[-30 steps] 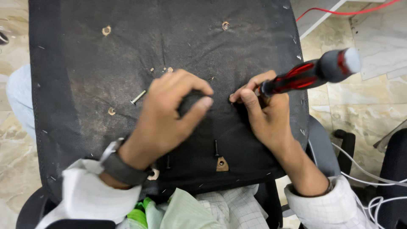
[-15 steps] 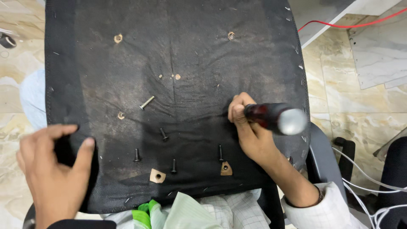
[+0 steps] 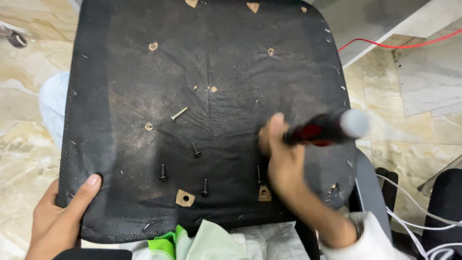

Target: The person uses a screwdriver to tighten screws into the underside of an office chair seat. They hold the seat on their lap and work on multiple screw holes in sequence.

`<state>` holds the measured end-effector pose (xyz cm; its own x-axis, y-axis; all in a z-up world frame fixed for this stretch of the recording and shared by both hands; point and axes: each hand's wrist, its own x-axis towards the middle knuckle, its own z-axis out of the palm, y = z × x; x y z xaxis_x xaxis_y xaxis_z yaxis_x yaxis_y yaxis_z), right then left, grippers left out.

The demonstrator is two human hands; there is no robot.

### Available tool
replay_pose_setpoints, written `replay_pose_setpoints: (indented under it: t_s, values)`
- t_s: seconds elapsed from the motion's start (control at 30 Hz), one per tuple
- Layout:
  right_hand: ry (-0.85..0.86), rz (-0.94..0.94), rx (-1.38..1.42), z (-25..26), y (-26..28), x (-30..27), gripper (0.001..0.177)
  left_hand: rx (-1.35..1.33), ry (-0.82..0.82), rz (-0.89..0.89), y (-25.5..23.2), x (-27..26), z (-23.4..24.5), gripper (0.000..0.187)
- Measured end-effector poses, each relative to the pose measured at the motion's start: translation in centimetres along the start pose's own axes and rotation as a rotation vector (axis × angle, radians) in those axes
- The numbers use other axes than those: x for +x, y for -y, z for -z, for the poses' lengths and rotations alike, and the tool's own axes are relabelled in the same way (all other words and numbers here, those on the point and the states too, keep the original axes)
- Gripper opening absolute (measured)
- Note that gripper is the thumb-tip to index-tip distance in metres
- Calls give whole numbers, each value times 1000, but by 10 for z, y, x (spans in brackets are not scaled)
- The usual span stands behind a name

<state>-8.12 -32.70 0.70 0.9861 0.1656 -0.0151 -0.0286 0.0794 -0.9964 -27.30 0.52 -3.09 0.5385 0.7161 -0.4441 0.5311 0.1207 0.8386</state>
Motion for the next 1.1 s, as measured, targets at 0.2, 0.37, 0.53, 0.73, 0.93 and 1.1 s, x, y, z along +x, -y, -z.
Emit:
replay_pose_setpoints:
  t_s: [0.2,0.37,0.53,0.73,0.93,1.1]
  values:
    - [179,13,31,-15,-1,-43,50,35,-2,-50,4,2,14,55]
    - [190,-4,129,-18,1,-36,55,119,-38,13,-1,6,11,54]
    - [210,-214,-126,-25,9,-45,48,386,-197,-435,-38,-14,-8,70]
    - [264,-168,-69,-21,6,-39,51,685,135,-1201,-89,-45,-71,53]
    - [128,35,211,-5,-11,3,48,705,650,-1303,-102,-77,-150,54]
    - [135,115,90,26,2,34,53,607,646,-1421,-112,-56,-170,29]
